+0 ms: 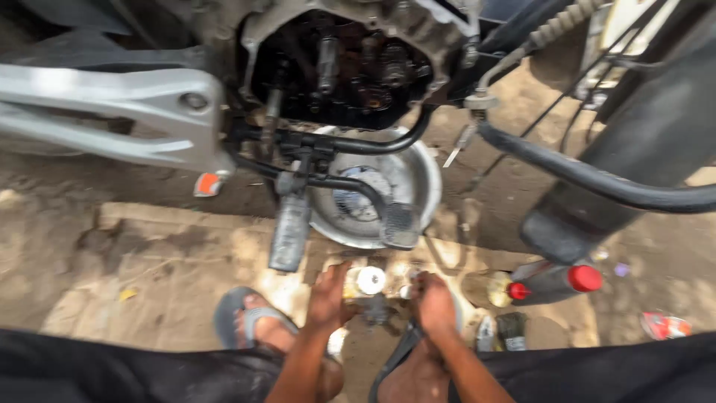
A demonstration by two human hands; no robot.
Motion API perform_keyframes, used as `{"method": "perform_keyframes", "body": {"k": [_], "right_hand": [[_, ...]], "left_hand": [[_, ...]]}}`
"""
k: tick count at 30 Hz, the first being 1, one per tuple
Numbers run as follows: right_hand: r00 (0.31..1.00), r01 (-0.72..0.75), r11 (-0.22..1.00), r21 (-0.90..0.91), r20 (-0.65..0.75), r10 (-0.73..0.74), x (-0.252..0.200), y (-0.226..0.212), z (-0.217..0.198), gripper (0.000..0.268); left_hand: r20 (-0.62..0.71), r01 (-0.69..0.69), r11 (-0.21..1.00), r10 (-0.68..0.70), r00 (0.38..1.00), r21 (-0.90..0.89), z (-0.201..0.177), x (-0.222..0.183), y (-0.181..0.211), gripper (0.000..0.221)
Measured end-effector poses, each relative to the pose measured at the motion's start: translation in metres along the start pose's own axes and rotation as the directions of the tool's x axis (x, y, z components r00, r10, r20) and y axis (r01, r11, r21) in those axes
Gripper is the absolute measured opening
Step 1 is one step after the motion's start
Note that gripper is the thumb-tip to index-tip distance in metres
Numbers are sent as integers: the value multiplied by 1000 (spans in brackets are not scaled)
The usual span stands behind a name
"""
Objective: Cleaning the internal components of a motorcycle engine with a brush and cleaning fluid.
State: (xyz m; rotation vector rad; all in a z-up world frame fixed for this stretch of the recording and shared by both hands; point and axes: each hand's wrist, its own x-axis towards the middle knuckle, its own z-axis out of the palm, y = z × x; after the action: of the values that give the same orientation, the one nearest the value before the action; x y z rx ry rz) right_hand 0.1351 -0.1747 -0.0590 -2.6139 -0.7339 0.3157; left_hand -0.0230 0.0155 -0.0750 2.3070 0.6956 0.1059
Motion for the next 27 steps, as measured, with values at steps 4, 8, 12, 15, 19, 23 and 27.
{"method": "perform_keyframes", "body": {"k": [4, 8, 12, 15, 19, 23, 27], "right_hand": [[986, -128, 989, -68, 102, 135, 6, -33, -75, 30], [974, -207, 974, -95, 77, 214, 28, -20, -150, 31], [985, 106, 943, -315, -99, -143, 23, 50, -199, 32], [995, 85, 934, -347, -10, -94, 3, 91, -207, 40], [988, -47, 933, -356, 122, 96, -11, 107, -185, 47], [997, -77, 971, -227, -11, 77, -1, 117, -165, 49], [991, -134, 980, -146, -2, 135, -1, 123, -157, 37]], "left_hand": [[-95, 118, 990, -111, 989, 78, -12, -10, 38, 75], [20, 348, 937, -349, 937, 37, 12, -47, 73, 56], [53, 188, 966, -181, 982, -177, 42, -64, 126, 46], [96, -16, 967, 42, 995, -254, 61, -50, 170, 58], [248, -38, 967, 102, 963, -251, 26, -20, 250, 82], [225, -176, 958, 227, 948, -225, 118, 33, 242, 94], [13, -432, 855, 454, 891, -289, 163, 62, 232, 81]]}}
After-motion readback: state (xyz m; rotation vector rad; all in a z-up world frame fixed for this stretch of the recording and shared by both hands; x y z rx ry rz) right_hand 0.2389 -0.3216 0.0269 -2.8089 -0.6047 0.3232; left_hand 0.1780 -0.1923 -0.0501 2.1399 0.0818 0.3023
